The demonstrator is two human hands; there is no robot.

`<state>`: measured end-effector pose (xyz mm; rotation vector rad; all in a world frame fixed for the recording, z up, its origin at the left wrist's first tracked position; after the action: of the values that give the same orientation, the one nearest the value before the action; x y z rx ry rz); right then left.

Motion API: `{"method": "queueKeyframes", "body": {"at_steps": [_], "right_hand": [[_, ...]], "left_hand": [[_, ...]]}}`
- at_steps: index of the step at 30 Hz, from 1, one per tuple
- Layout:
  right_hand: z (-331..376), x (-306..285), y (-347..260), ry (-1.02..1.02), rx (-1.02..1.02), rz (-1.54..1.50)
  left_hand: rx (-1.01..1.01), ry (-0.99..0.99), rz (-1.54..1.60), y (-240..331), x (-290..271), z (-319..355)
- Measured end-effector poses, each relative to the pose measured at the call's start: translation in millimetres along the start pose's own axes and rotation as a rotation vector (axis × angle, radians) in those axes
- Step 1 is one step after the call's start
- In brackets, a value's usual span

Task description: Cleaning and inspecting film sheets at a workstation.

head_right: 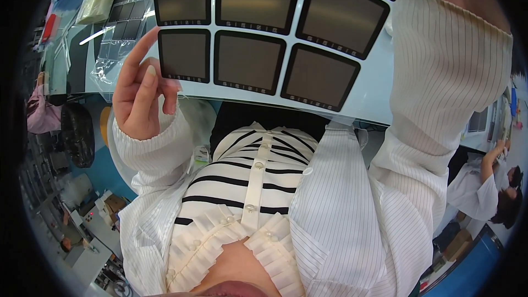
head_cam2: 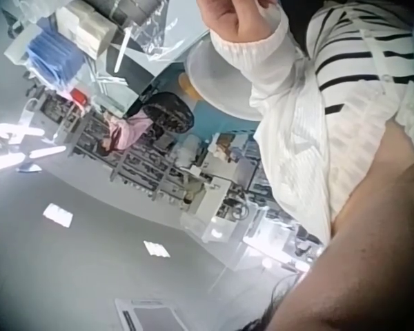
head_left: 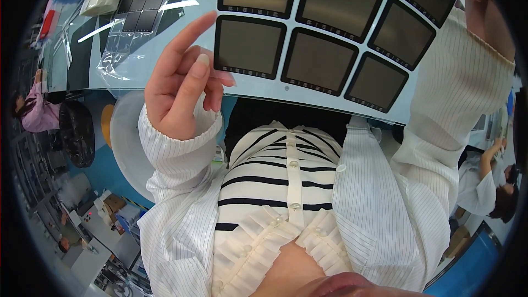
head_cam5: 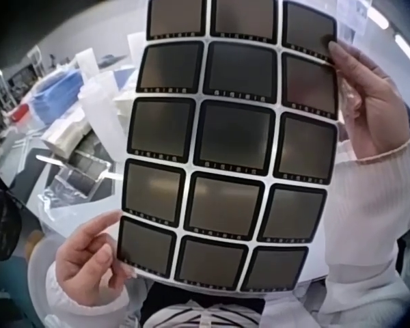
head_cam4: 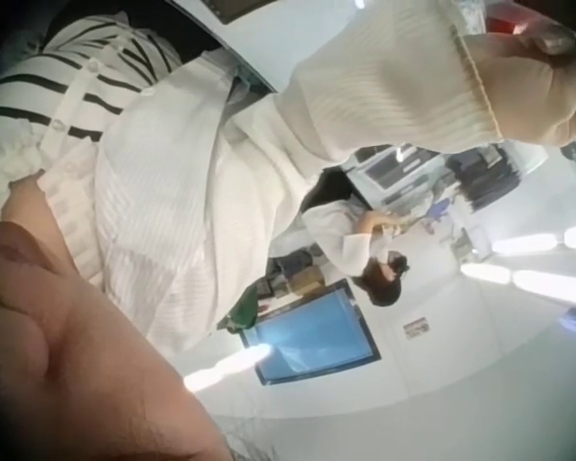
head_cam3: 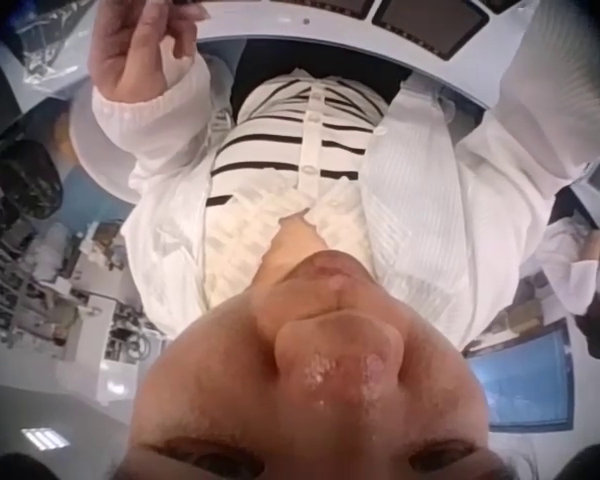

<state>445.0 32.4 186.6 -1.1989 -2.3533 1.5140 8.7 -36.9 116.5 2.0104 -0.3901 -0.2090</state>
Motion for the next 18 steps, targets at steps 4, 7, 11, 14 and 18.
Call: {"method": "queueKeyframes", "body": {"at_steps": [4, 7, 11, 14, 18], "right_hand": [[0, -18, 12, -0.002, -0.025, 0.060], [18, 10, -32, -0.019, -0.042, 0.096], [-1, -40, 18, -0.016, -0.068, 0.163], [16, -27, -2, -0.023, -0.086, 0.199], [42, -11, -36, -0.021, -0.114, 0.266]], "left_hand": [[0.004, -0.053, -0.031, 5, 6, 1], [-0.017, -0.036, -0.026, 9, 12, 0], [-0.062, -0.002, -0.018, 13, 25, -4], [-0.055, -0.055, -0.024, 14, 28, -6], [-0.041, -0.085, 0.003, 14, 33, -4]]}}
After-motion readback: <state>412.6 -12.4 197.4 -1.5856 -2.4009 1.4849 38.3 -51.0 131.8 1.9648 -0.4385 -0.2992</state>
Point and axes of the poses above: each hand's wrist, its own z-axis away from the middle knuckle, its own x-axis out of the palm, y = z × x, the point moved 3 cm from there along -z, towards the middle knuckle, and after that the axes turned 13 degrees about x, right-handed, at the moved point
